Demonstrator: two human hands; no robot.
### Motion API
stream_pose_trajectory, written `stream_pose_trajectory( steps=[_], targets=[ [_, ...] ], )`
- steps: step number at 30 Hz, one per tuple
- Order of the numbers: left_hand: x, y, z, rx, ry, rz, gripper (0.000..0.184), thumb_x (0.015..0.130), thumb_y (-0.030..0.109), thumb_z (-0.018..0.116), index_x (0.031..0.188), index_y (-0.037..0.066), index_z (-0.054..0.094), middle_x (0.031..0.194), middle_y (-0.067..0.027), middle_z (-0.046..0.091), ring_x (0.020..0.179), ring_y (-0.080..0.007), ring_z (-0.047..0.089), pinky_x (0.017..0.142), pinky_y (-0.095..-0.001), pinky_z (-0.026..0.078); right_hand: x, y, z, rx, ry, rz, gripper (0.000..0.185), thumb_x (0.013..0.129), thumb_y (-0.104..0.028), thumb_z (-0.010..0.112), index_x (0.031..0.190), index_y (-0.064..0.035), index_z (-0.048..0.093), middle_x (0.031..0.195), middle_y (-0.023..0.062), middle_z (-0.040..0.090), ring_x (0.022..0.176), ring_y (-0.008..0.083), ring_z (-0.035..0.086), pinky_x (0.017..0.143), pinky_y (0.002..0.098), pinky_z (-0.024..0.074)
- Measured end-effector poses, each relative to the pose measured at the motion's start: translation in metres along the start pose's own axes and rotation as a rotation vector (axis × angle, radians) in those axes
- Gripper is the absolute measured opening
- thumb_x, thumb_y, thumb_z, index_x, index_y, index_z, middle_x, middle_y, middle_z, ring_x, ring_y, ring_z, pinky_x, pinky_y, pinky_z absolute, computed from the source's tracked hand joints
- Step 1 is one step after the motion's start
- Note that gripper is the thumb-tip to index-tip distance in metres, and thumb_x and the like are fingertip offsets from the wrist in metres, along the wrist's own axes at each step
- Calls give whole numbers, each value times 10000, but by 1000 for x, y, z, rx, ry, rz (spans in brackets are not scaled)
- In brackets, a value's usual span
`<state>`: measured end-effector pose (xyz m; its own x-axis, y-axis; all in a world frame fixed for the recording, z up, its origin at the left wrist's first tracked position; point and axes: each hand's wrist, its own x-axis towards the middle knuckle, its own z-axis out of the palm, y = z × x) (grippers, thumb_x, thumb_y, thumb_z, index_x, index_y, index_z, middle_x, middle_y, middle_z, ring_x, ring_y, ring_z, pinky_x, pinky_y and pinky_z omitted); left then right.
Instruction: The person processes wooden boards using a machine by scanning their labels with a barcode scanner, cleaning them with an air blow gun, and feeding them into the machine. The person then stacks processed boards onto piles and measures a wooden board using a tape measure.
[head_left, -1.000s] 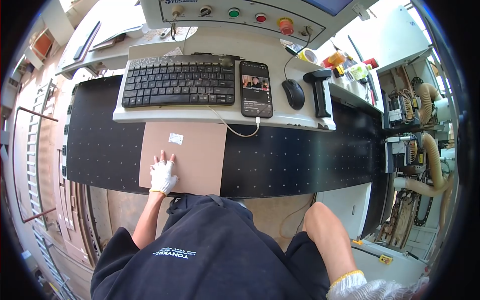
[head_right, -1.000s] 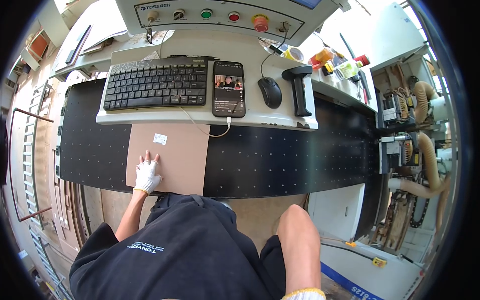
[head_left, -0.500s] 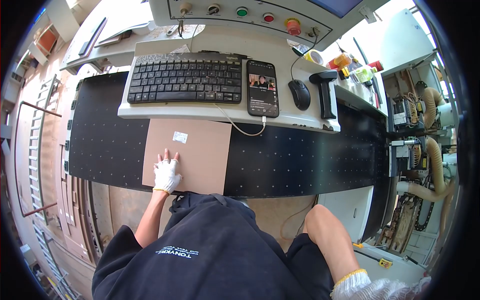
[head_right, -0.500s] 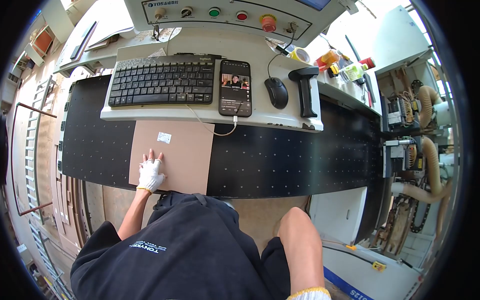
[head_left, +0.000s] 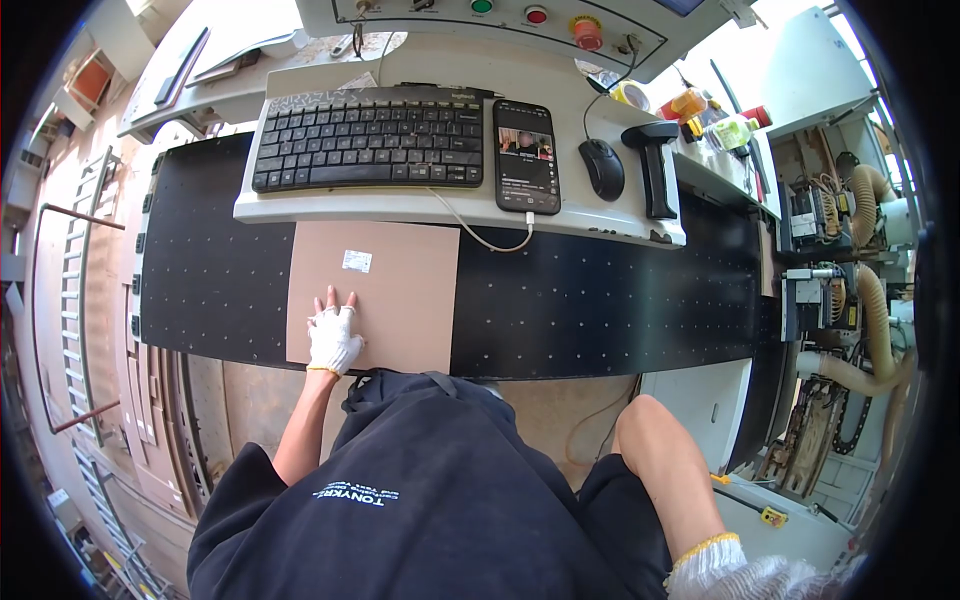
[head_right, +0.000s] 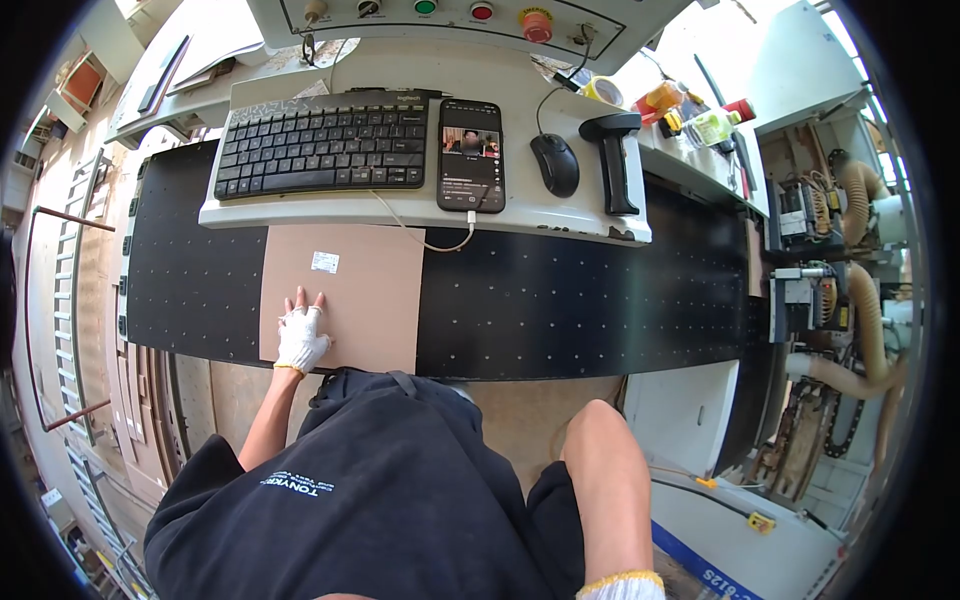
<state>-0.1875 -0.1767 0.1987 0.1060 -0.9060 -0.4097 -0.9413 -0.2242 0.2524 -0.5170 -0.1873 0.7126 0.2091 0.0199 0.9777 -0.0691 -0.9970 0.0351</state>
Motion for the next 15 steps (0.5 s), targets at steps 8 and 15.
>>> stream_pose_trajectory(
  steps=[8,15],
  targets=[
    [-1,-3,4,-12,26,6,1027,783,276,911,1694,253,438,1820,-220,197,1647,-546,200,1255,-738,285,-1,-5,1,-17,-19,-5,584,1082,-528,522,1373,-45,671,1443,187,598,1308,304,557,1172,469,416],
    [-2,2,0,-18,11,-8,996,795,255,888,1688,248,449,1813,-228,212,1639,-558,211,1261,-730,279,-8,-1,-1,-3,-8,-2,560,1093,-499,518,1356,-30,674,1418,191,612,1283,308,573,1159,470,431]
  ],
)
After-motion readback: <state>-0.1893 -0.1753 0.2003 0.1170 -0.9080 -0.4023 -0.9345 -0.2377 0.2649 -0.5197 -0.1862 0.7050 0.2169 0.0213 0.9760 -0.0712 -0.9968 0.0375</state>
